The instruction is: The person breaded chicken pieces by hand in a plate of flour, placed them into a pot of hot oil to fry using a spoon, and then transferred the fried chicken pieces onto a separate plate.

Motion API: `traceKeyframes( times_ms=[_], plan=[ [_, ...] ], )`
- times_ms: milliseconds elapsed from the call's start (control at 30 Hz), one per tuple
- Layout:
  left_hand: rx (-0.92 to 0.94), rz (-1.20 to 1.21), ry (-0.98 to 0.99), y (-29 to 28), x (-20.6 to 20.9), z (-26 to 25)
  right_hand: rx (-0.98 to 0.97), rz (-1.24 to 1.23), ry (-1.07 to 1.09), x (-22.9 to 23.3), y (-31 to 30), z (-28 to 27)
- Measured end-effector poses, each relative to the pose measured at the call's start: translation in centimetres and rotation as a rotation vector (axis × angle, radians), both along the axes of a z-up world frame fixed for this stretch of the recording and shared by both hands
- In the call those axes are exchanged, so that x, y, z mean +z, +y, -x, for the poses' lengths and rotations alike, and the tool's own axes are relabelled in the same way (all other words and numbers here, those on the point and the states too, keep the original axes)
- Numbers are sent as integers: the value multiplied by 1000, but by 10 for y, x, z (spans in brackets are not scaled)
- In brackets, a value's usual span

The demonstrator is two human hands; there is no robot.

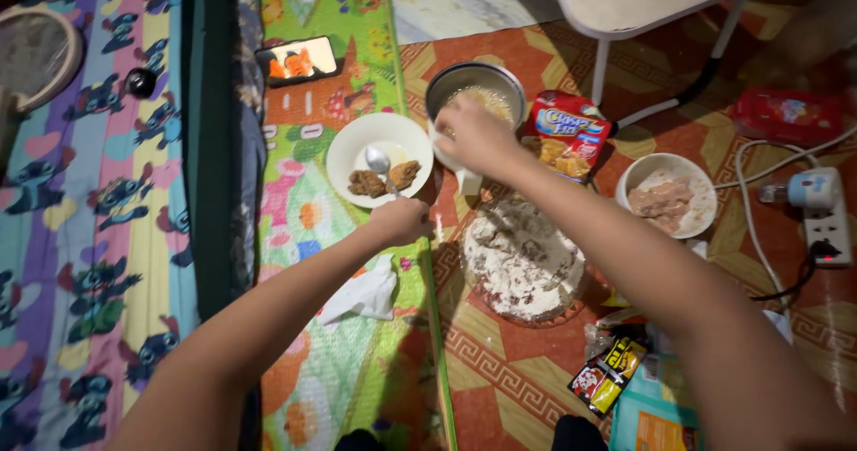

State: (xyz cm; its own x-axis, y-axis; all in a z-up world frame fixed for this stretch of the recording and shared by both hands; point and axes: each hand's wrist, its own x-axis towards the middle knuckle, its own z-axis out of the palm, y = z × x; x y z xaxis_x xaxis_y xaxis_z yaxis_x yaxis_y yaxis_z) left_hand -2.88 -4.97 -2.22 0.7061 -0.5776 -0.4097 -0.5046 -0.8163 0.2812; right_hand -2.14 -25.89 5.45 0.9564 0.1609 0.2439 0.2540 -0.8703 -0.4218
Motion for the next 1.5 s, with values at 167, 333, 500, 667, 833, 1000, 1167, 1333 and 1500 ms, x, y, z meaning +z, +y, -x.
traceKeyframes(
  times_ms=[167, 333, 500, 667, 833, 1000, 1167, 1333, 1500],
  plan=[
    [24, -91, -60, 33, -2, -6, 20, -24, 192, -74, 45, 1],
    [185, -183, -60, 67, -6, -18, -55, -153, 424, -130, 78, -8],
    [230, -188, -50, 86, -13, -27, -342, -829, 753, -124, 107, -17],
    [208, -162, -47, 95, -15, -25, -415, -961, 658, -141, 119, -40],
    [210, -143, -41, 95, -13, -22, -314, -1004, 725, -168, 120, -65],
    [187, -120, -43, 92, -14, -22, -326, -1317, 803, -137, 113, -60],
    [95, -39, -40, 82, -27, -24, -251, -1388, 860, -78, 85, -42],
    [-21, 102, 226, 48, -44, -15, -129, -1371, 824, -13, 14, 3],
    [-50, 53, 414, 5, -57, 4, -224, -1243, 811, 19, -69, 74]
  ],
)
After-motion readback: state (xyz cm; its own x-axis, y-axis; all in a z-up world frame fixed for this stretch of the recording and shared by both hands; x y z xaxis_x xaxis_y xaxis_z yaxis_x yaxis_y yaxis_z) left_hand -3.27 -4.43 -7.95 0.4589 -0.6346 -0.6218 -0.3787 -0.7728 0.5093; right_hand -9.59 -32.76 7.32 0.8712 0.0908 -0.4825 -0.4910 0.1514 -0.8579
